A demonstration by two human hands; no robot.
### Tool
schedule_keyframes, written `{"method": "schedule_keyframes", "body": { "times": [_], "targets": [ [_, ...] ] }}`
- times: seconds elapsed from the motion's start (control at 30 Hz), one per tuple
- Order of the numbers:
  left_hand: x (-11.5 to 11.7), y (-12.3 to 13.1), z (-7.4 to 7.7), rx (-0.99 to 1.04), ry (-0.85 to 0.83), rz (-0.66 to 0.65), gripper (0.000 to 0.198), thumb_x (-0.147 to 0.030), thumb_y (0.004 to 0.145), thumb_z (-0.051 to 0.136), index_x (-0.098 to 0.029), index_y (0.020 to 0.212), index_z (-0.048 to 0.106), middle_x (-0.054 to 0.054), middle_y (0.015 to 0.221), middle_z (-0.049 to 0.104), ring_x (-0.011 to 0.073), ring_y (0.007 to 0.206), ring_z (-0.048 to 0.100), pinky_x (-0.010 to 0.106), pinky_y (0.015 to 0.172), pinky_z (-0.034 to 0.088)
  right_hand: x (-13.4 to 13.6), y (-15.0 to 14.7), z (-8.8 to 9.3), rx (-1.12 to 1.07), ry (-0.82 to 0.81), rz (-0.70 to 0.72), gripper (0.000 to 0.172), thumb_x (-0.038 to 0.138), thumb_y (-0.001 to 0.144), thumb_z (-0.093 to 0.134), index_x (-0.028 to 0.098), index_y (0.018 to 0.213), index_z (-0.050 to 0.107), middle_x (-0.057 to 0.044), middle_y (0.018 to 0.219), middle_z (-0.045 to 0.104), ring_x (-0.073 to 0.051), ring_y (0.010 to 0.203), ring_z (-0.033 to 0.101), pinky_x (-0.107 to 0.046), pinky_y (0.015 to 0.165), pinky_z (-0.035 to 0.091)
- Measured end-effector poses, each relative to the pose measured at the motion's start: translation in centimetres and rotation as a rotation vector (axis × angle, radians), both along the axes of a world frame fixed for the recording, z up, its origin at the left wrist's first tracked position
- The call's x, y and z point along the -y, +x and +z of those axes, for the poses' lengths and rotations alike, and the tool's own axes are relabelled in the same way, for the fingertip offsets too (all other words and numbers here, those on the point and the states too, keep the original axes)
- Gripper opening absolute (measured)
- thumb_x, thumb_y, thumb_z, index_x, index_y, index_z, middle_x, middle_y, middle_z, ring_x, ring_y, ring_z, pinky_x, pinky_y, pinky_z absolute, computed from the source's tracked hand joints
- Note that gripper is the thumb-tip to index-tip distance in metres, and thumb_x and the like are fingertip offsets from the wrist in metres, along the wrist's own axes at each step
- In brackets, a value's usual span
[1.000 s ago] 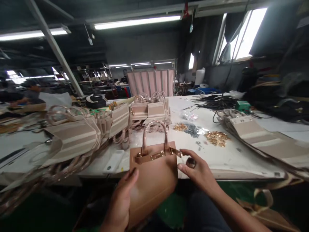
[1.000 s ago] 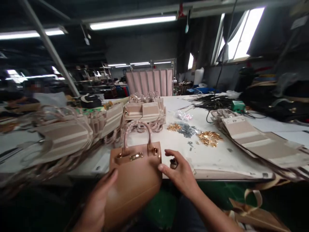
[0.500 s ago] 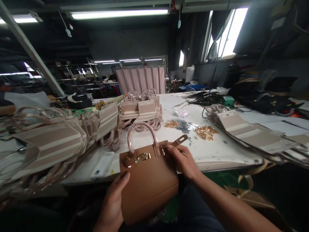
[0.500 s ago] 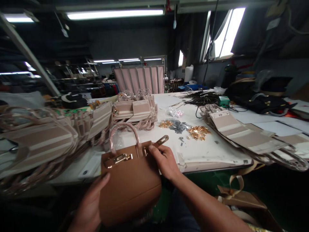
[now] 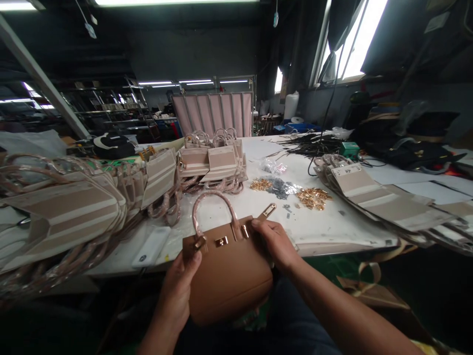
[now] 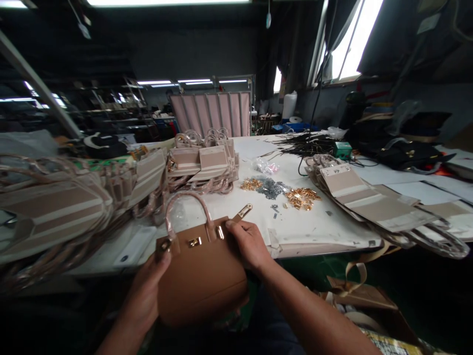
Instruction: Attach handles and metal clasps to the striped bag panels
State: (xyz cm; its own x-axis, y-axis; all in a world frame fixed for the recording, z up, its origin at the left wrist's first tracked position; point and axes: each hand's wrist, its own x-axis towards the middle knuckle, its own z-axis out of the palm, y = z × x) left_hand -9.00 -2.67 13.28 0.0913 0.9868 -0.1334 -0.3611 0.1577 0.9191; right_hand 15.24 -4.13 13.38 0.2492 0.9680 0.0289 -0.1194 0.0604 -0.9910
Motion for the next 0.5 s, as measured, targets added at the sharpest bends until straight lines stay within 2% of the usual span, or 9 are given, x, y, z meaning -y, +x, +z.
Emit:
{"method": "schedule_keyframes", "body": {
  "times": [0.13,0.27,0.37,0.5],
  "targets": [
    [0.1,0.1,-0.5,0.123,-0.119,-0.079,0.081,-0.059,0.074,0.089,-0.023,0.142,0.065,0.013,0.131,0.076,0.0402,0.136,0.062,0.052,0.115,0.051,-0.5,0.3,-0.9,-0.075,-0.067,0.02,0.051,0.059,0.087,0.069,0.023,0.064,0.041,0.007,0.057,0.034,-0.012,0.056,0.025,-0.03,0.053,0.02],
    [-0.1,0.3,-1.0,0.211,-0.214,-0.156,0.084,-0.063,0.076,0.086,-0.022,0.145,0.063,0.014,0.128,0.077,0.0415,0.135,0.063,0.055,0.113,0.052,-0.7,0.6,-1.4,-0.144,-0.082,0.036,0.047,0.059,0.086,0.07,0.022,0.069,0.046,0.006,0.06,0.041,-0.012,0.056,0.031,-0.029,0.054,0.024],
    [-0.6,0.7,-1.5,0.23,-0.221,-0.16,0.084,-0.062,0.076,0.086,-0.021,0.144,0.063,0.015,0.129,0.077,0.0418,0.135,0.062,0.055,0.113,0.052,-0.7,0.9,-1.4,-0.15,-0.083,0.037,0.047,0.06,0.086,0.071,0.022,0.069,0.047,0.005,0.061,0.044,-0.013,0.056,0.033,-0.029,0.055,0.026],
    [-1.4,0.9,-2.5,0.18,-0.16,-0.116,0.082,-0.059,0.076,0.088,-0.022,0.144,0.063,0.014,0.129,0.077,0.0401,0.134,0.063,0.052,0.114,0.051,-0.6,1.1,-1.1,-0.111,-0.088,0.033,0.051,0.059,0.085,0.071,0.023,0.064,0.042,0.006,0.057,0.039,-0.012,0.054,0.03,-0.029,0.053,0.022]
  ]
}}
